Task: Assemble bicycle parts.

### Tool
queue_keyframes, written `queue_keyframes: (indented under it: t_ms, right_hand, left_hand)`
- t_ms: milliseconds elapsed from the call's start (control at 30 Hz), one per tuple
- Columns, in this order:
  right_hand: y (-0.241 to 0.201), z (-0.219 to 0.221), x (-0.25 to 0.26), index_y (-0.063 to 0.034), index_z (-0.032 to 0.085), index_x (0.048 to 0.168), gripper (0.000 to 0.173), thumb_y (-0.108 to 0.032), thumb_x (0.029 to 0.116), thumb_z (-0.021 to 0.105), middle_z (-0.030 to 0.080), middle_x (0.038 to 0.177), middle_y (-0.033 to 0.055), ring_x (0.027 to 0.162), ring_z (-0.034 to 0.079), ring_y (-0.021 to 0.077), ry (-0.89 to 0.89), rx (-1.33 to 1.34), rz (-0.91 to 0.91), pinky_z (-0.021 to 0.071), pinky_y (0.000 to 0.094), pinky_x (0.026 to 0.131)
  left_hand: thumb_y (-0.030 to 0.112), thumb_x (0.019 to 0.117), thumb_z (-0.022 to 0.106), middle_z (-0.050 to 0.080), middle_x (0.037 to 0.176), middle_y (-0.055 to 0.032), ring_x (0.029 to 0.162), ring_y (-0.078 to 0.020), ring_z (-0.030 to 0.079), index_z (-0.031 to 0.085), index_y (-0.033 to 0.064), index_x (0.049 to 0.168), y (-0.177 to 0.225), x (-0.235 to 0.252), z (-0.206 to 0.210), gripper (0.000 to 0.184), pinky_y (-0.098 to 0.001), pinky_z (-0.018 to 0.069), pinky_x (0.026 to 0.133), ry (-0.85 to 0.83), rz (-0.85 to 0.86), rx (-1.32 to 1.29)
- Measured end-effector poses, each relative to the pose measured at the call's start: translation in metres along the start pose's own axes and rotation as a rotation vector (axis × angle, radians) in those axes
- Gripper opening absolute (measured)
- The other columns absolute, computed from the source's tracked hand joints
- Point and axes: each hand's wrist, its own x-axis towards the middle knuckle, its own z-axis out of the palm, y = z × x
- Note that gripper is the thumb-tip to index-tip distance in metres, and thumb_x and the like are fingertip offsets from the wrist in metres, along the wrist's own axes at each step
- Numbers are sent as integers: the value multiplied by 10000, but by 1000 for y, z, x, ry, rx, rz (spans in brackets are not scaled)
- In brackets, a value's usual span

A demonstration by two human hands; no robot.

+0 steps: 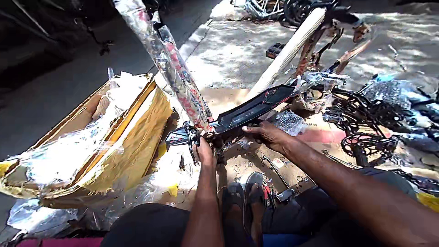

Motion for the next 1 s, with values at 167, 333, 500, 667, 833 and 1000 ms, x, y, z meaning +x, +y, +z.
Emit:
queue_keyframes:
  t_ms: [167, 333, 500, 667, 833, 1000]
  right_hand:
    - [41, -14, -16, -130, 569, 966, 152, -249, 1039, 510, 526, 694, -26, 486, 435, 67, 517, 519, 188, 379, 218, 438]
    - [103, 31, -32, 23, 548, 1264, 240, -32, 1040, 483, 578, 812, 60, 606, 570, 120, 186, 447, 582, 511, 258, 572]
    - [56, 63, 5, 54, 520, 1319, 268, -9, 1067, 451, 697, 1153, 183, 902, 745, 228, 97, 318, 170, 624, 360, 799]
    - [36, 89, 26, 36, 600, 1186, 302, -215, 1022, 633, 757, 1011, 107, 869, 754, 174, 140, -205, 113, 608, 356, 834]
    - [47, 98, 40, 29, 658, 1038, 215, -124, 899, 719, 748, 894, 105, 802, 731, 194, 310, -257, 112, 583, 404, 811]
    - [59, 104, 45, 43, 672, 961, 180, -82, 860, 754, 699, 819, 107, 741, 673, 193, 315, -97, 61, 557, 400, 739]
  left_hand:
    - [403, 1099, 407, 612, 1271, -226, 1077, -333, 650, 441, 12, 1448, -1, -1, 3, 526, -542, 563, 856, 17, -2, -32]
    - [356, 1116, 389, 612, 1238, -246, 1037, -351, 642, 498, -16, 1386, 7, -1, 5, 472, -537, 546, 829, 5, 16, -18]
    - [341, 1116, 384, 621, 1238, -245, 1020, -343, 649, 507, -23, 1377, 9, 2, 8, 465, -518, 552, 817, 9, 6, -23]
    - [309, 1122, 383, 633, 1208, -252, 1010, -344, 655, 540, -46, 1337, 10, 1, 10, 444, -519, 554, 816, 49, -10, -55]
    - [270, 1110, 439, 587, 1301, -283, 1113, -388, 629, 475, -43, 1414, 6, 3, 8, 438, -561, 548, 877, 67, -33, -81]
    - [243, 1100, 473, 607, 1261, -280, 1095, -372, 631, 529, -67, 1359, 5, 1, 4, 408, -547, 542, 895, 66, -29, -77]
